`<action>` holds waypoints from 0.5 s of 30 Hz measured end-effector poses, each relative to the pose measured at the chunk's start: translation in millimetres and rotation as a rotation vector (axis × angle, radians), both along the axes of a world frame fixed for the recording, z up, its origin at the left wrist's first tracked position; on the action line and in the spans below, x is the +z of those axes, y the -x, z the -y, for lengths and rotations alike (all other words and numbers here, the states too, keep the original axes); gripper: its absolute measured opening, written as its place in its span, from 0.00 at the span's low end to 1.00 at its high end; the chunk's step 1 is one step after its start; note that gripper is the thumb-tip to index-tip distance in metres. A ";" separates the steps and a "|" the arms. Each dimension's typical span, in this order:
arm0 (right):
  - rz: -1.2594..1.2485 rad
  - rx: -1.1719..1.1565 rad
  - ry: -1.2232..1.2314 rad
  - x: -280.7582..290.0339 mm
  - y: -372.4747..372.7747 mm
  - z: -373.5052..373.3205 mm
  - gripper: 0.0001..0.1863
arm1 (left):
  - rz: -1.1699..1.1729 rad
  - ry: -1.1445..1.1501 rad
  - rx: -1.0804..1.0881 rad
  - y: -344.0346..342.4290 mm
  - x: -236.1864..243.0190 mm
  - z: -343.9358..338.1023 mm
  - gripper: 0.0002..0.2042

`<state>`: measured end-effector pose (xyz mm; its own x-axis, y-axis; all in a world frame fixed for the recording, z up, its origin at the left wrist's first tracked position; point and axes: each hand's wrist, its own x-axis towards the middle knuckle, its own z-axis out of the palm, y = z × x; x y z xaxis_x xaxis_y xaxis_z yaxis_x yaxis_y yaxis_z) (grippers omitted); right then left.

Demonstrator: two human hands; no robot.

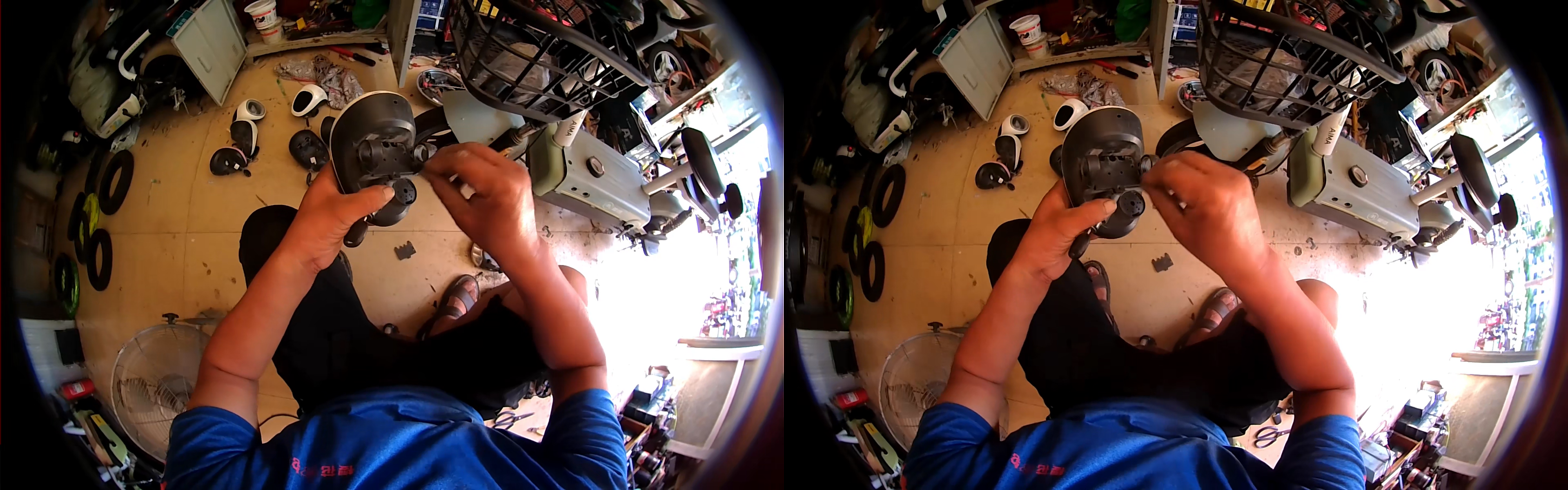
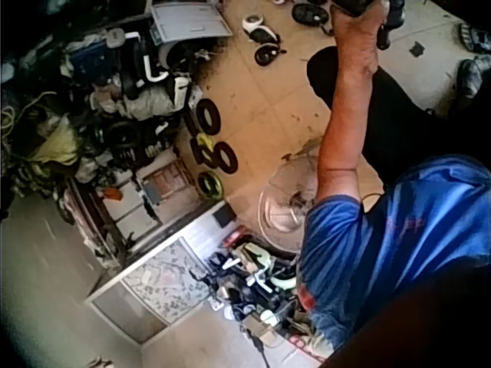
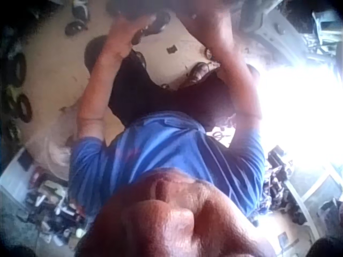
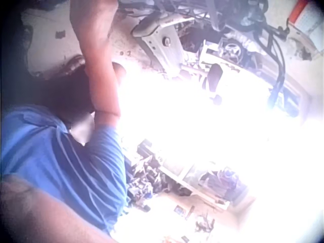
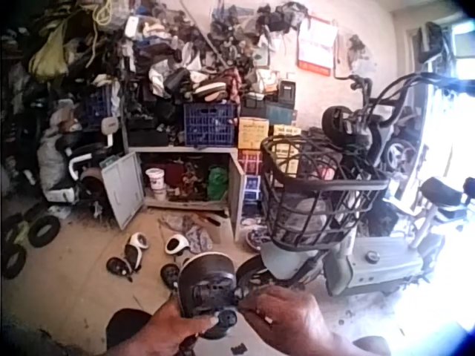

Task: The person disassembles scooter headlight assemblies using a power drill and by hand, removes internal brackets, tests them against the scooter mount and various headlight shells, and fits the components into different housings.

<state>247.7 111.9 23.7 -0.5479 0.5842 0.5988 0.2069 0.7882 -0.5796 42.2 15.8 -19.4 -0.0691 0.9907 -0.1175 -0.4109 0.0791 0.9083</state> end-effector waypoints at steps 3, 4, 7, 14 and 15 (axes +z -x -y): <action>0.044 0.079 -0.089 -7.8 -1.0 1.1 0.06 | -0.043 -0.035 0.037 -2.9 -0.1 -0.8 0.30; 0.095 0.083 -0.103 -9.5 -1.2 1.7 0.06 | -0.051 -0.033 0.041 -4.1 1.9 -0.6 0.30; 0.172 0.080 -0.118 -9.5 1.0 2.5 0.06 | -0.098 -0.037 0.043 -7.2 0.0 -1.8 0.30; 0.205 0.089 -0.154 -11.9 -2.5 -3.4 0.08 | -0.127 -0.068 0.026 -11.9 5.0 0.0 0.31; 0.184 0.109 -0.146 -12.0 -3.4 -5.2 0.08 | -0.129 -0.067 0.026 -11.1 4.2 0.4 0.31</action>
<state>251.1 117.1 11.7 -0.7104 0.4303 0.5570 0.2077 0.8842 -0.4183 53.3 15.4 -15.1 -0.1048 0.9937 -0.0393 -0.2917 0.0070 0.9565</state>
